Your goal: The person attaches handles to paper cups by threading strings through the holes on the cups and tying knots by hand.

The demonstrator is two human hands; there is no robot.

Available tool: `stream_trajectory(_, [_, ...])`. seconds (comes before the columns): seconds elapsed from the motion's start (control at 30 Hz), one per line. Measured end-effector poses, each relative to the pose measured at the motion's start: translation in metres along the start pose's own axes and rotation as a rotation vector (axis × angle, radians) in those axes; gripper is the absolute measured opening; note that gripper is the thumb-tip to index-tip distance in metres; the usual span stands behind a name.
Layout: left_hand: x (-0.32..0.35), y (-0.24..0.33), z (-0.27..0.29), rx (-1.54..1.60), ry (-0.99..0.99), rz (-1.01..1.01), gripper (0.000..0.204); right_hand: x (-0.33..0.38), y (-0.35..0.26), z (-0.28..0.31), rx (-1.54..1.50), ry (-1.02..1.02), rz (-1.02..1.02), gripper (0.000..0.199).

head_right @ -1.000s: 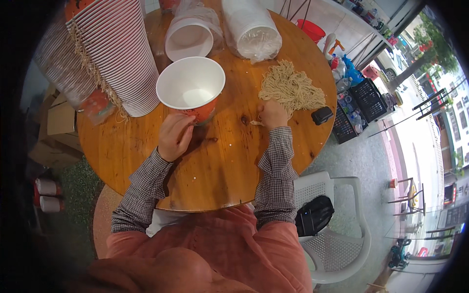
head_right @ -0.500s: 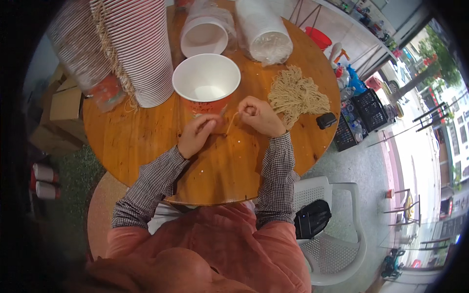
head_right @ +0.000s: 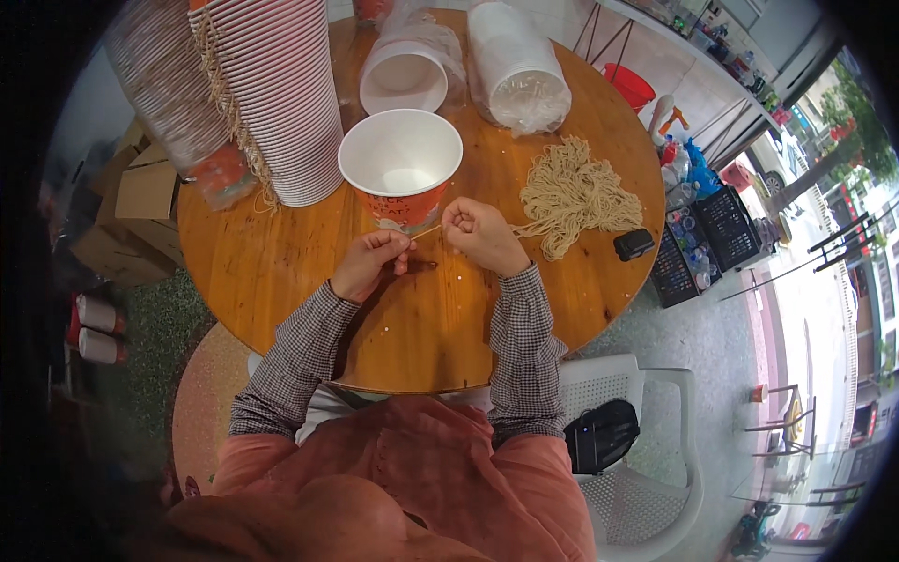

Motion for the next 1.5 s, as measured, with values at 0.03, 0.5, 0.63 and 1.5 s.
stream_trajectory(0.03, [-0.001,0.003,0.002,-0.070,0.013,-0.058,0.020,0.003,-0.007,-0.005,-0.002,-0.006,-0.003,0.006])
stream_trajectory(0.5, [0.002,0.027,-0.003,-0.391,0.098,-0.412,0.024,-0.010,-0.003,-0.037,0.004,0.015,0.106,0.008])
stream_trajectory(0.63, [0.007,0.030,-0.002,-0.273,0.174,-0.255,0.037,-0.011,0.001,-0.037,0.008,0.018,0.066,0.008])
stream_trajectory(1.5, [0.000,0.011,0.019,-0.528,0.128,-0.342,0.027,-0.014,0.006,-0.039,0.334,0.126,0.293,0.014])
Point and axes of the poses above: each hand's wrist, its own x-axis away from the middle knuckle, its own z-axis out of the back of the hand, y = z × x, the point moved 6 cm from there along -x, towards the middle knuckle, and after that the axes turned 11 degrees about -z, right-handed, at the moved point
